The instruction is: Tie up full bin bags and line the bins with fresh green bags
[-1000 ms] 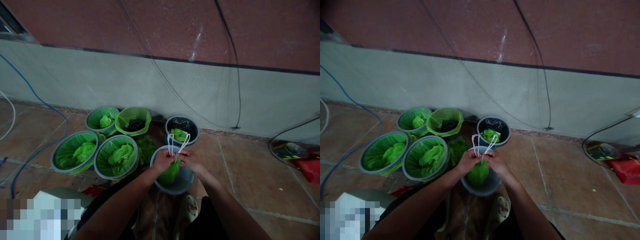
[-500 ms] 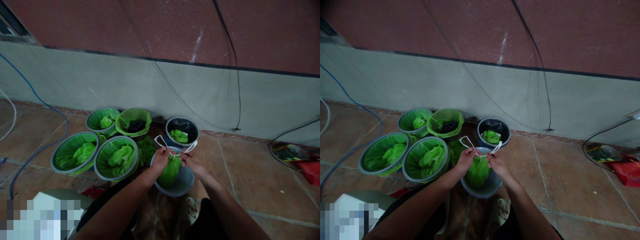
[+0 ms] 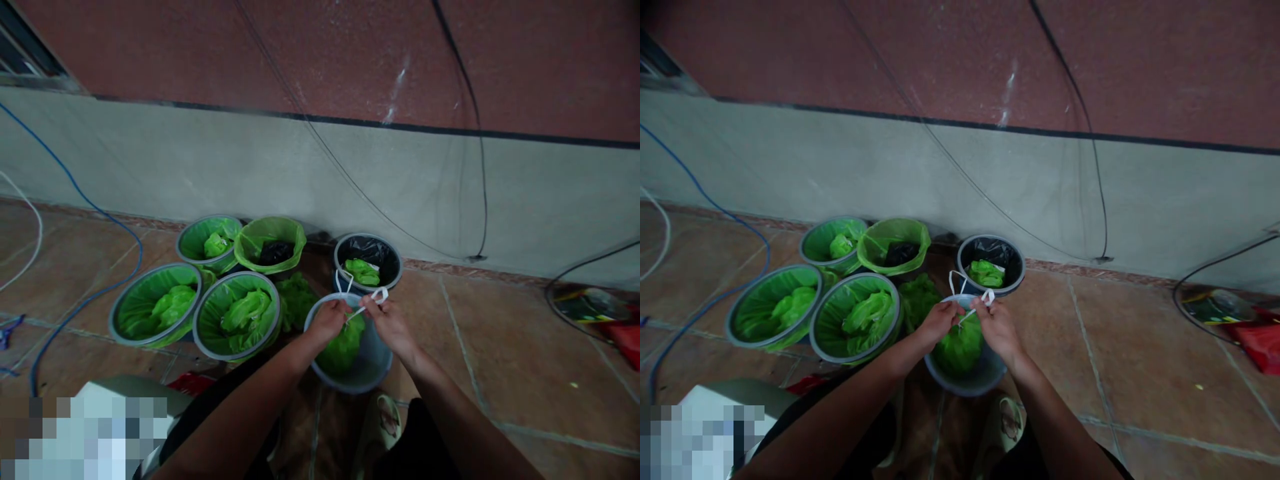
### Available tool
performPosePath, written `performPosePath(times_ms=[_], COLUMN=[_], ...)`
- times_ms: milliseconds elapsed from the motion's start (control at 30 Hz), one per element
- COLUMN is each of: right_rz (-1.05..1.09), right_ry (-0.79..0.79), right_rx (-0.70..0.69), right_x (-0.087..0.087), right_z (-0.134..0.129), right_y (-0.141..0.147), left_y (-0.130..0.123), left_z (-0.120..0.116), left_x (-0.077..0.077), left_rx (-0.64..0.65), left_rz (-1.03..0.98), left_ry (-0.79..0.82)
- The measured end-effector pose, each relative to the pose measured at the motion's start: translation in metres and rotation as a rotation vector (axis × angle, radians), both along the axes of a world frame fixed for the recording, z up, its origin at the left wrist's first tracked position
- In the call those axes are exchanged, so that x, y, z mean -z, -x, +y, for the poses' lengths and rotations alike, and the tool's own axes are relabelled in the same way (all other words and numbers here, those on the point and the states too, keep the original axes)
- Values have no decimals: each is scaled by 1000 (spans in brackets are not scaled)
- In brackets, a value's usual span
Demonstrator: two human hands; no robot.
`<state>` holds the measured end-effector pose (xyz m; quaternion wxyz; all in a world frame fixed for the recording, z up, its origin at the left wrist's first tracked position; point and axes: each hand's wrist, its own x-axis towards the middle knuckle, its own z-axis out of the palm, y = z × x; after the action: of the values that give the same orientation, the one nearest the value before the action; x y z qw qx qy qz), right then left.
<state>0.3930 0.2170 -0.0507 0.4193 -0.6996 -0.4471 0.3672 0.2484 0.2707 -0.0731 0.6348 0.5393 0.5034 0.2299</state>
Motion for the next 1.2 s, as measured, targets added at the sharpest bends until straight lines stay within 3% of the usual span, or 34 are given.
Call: performPosePath(times_ms=[67,200,300,400,500,700,900,1033,1200], right_rz=[162,683,887,874,837,1070,1155,1096,869], right_ry=[17,74,116,156,198,118,30,-34,-137], right_rx=[95,250,237,95,63,272,368,436,489], right_x=[3,2,-5,-11,-12,-10,-7,-11,-27], right_z=[-1,-1,1,1,2,8,11,11,12], right_y=[3,14,21,21,18,4,-13,-13,3], left_y=[0,0,1,3,5,4,2,1,1], left_z=[0,-1,0,2,2,-3,-3,-7,-7], left_x=[-1,2,6,7,6,-8,-21,-16,-12], left_rx=[17,121,213,293,340,219,185,83,-25], left_rz=[-22,-72,-56,-8,19,-75,-69,-43,27], left_ry=[3,-36,-78,-112,-116,57,111,163,153])
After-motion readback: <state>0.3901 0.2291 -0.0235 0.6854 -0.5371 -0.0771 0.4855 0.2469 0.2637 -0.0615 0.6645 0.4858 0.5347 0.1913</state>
